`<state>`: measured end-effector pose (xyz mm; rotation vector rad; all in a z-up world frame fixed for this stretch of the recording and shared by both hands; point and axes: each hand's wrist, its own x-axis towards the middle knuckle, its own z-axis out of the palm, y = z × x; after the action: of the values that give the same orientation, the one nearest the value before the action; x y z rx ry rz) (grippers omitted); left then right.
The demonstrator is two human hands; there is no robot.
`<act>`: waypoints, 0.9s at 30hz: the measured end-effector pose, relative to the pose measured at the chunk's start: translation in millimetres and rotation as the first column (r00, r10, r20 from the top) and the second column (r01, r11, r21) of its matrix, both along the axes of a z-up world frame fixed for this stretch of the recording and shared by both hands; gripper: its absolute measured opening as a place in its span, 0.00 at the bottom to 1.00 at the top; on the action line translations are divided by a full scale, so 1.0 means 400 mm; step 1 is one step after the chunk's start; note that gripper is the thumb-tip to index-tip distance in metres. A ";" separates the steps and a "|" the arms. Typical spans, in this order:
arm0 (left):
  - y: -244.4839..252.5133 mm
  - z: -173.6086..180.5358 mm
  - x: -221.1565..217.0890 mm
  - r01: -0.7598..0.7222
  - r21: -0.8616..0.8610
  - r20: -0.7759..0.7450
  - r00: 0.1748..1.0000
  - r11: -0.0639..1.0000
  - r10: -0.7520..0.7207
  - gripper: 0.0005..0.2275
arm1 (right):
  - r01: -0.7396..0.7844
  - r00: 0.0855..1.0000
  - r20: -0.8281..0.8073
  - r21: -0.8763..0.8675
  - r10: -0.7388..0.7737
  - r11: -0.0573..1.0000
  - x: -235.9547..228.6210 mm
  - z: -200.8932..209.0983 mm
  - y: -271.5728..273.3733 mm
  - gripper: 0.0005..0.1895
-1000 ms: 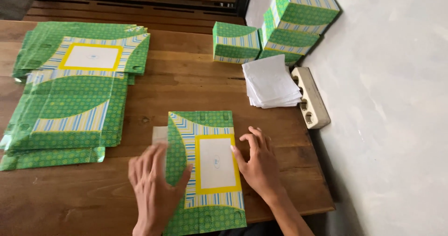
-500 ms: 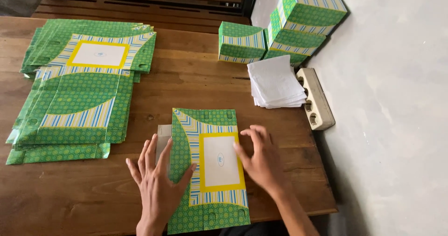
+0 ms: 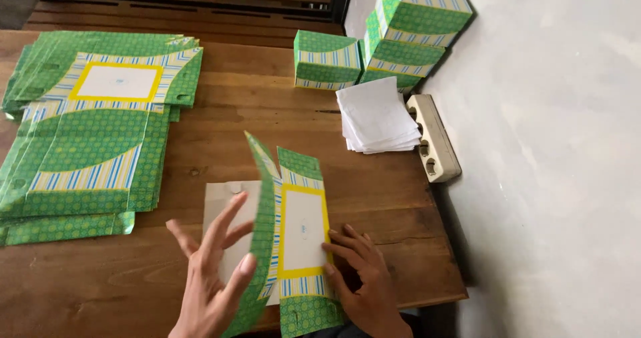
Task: The person assembles a flat-packed cardboard box by folding along pre-scored lines and securing the side flaps with adhesive tabs. The person then folds the top flaps to complete the box.
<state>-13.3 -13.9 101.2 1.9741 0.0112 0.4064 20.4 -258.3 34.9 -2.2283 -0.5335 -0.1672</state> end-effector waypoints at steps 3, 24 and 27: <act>-0.012 0.017 0.009 0.239 -0.299 0.067 0.971 0.924 -0.229 0.36 | -0.058 0.996 -0.061 0.010 0.058 0.998 0.003 0.014 -0.009 0.18; 0.047 -0.229 -0.082 -0.181 0.537 0.071 0.983 0.824 0.170 0.30 | 0.631 0.770 -0.637 0.769 0.036 0.106 0.058 0.022 -0.238 0.28; 0.070 -0.240 -0.126 -0.387 0.605 0.049 0.890 0.696 0.453 0.44 | 0.534 0.844 -0.522 0.799 -0.123 0.276 0.061 0.052 -0.269 0.35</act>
<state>-63.5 14.0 5.3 2.6367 0.4700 0.6673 44.8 -365.7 55.8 -1.0858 0.2836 -0.2029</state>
